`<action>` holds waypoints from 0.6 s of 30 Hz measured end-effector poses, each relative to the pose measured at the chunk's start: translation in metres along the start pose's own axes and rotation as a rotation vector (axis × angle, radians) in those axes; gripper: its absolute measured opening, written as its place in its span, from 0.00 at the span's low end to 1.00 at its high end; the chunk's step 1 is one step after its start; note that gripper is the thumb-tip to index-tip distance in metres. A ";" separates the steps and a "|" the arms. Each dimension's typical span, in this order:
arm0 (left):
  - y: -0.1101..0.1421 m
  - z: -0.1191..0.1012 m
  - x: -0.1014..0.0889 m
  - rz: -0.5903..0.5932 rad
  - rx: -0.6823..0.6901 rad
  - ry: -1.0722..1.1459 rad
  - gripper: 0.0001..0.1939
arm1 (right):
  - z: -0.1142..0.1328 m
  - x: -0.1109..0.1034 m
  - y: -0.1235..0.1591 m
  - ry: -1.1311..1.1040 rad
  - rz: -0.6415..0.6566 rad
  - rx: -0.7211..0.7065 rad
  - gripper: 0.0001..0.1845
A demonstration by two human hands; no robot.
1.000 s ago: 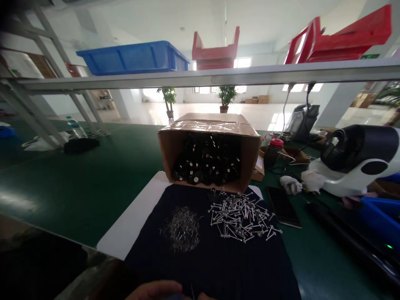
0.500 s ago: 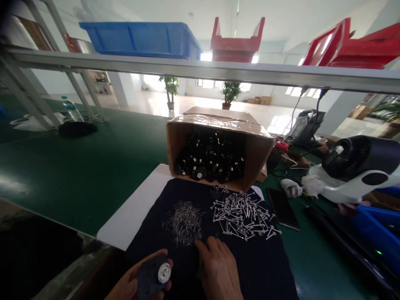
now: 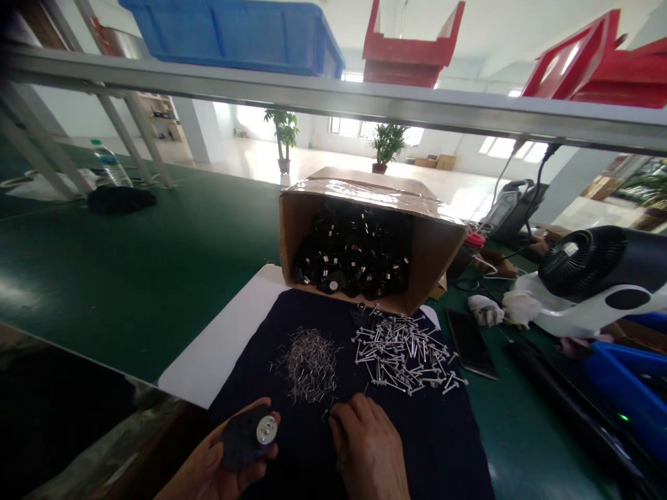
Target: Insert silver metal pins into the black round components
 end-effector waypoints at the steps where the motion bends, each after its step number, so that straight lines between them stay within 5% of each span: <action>1: 0.000 0.000 -0.001 -0.001 0.001 0.001 0.25 | 0.002 0.003 0.000 -0.006 0.012 -0.007 0.10; 7: 0.003 -0.002 -0.001 -0.028 -0.013 -0.002 0.25 | 0.003 0.011 0.009 -0.024 0.087 -0.026 0.12; 18: 0.001 0.000 -0.003 -0.037 -0.006 0.005 0.24 | -0.001 0.002 0.003 0.054 0.028 0.026 0.09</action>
Point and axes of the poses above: each hand's wrist, its own y-axis away from the middle knuckle, its own x-axis out of the palm, z = x × y, the point moved 10 cm from there along -y, towards the middle knuckle, and after that the axes turned 4 degrees about -z, right-handed, at the moved point
